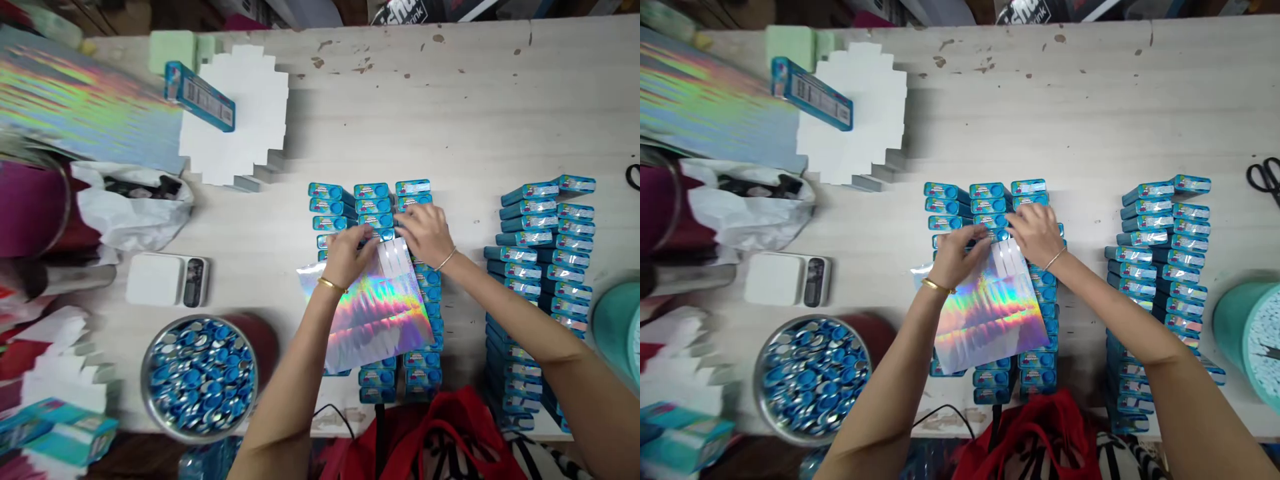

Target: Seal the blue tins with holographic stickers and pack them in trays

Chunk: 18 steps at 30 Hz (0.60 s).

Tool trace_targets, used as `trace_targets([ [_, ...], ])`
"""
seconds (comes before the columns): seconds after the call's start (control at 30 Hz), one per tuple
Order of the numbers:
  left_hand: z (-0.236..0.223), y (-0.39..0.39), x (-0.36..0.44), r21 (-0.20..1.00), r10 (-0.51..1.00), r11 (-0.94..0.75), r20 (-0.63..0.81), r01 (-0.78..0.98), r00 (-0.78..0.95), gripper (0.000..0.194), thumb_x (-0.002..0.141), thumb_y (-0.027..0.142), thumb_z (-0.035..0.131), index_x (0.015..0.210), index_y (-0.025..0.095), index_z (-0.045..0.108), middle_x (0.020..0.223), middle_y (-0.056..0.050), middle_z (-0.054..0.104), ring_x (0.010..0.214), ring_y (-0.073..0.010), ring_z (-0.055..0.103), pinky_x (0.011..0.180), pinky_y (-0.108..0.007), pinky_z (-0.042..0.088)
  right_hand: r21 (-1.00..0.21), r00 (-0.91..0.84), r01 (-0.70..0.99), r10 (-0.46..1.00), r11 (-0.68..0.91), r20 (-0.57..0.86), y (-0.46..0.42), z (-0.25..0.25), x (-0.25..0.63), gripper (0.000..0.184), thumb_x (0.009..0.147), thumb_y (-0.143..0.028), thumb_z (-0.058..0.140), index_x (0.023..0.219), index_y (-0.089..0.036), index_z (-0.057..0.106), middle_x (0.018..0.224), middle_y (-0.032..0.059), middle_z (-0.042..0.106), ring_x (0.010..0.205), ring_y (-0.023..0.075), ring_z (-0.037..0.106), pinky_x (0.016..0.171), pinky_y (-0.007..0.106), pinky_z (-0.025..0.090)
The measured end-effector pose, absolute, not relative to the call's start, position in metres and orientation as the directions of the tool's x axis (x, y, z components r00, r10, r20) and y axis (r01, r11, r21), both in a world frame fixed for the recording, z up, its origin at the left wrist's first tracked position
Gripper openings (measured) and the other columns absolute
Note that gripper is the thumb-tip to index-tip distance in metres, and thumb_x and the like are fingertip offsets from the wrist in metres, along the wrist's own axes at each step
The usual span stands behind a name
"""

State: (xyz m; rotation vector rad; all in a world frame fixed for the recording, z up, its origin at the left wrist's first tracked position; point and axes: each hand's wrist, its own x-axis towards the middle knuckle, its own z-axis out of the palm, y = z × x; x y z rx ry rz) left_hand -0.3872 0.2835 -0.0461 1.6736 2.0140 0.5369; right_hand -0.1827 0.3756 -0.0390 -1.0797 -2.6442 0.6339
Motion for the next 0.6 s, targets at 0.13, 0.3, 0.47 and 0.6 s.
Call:
trace_targets([
  [0.13,-0.047,0.257,-0.391,0.469,0.978,0.187,-0.167,0.863,-0.121,0.013,0.092,0.029,0.058,0.098,0.023,0.069,0.099,-0.007,0.074,0.100,-0.0272,0.066,0.087,-0.043,0.038,-0.414,-0.822,0.533,0.569,0.738,-0.043,0.349,-0.046,-0.207,0.034,0.104,-0.040,0.043,0.110,-0.019,0.069,0.116,0.0140,0.064,0.110,0.0310,0.046,0.096,0.045,0.030],
  [0.3,-0.055,0.253,-0.390,0.471,0.987,0.140,-0.138,0.871,-0.084,0.018,0.094,0.034,0.057,0.105,0.024,0.068,0.103,-0.007,0.070,0.103,-0.0272,0.063,0.085,-0.041,0.038,-0.395,-0.817,0.550,0.572,0.736,-0.073,0.344,-0.055,-0.212,0.030,0.105,-0.031,0.039,0.105,-0.018,0.066,0.110,0.0143,0.066,0.106,0.0305,0.047,0.096,0.044,0.028],
  [0.47,-0.059,0.247,-0.388,0.450,0.988,0.116,-0.146,0.886,-0.055,0.017,0.097,0.033,0.054,0.100,0.022,0.067,0.097,-0.008,0.068,0.097,-0.0271,0.060,0.082,-0.040,0.035,-0.393,-0.801,0.562,0.597,0.728,-0.038,0.340,-0.058,-0.204,0.039,0.106,-0.042,0.034,0.111,-0.018,0.064,0.110,0.0141,0.064,0.106,0.0312,0.047,0.095,0.044,0.029],
  [0.6,-0.057,0.250,-0.386,0.433,0.994,0.071,-0.107,0.899,-0.027,0.019,0.099,0.032,0.051,0.094,0.021,0.065,0.094,-0.008,0.066,0.093,-0.0264,0.059,0.081,-0.041,0.034,-0.397,-0.798,0.565,0.602,0.723,-0.038,0.340,-0.058,-0.201,0.043,0.106,-0.046,0.032,0.111,-0.019,0.065,0.111,0.0144,0.063,0.107,0.0318,0.046,0.096,0.044,0.029],
])
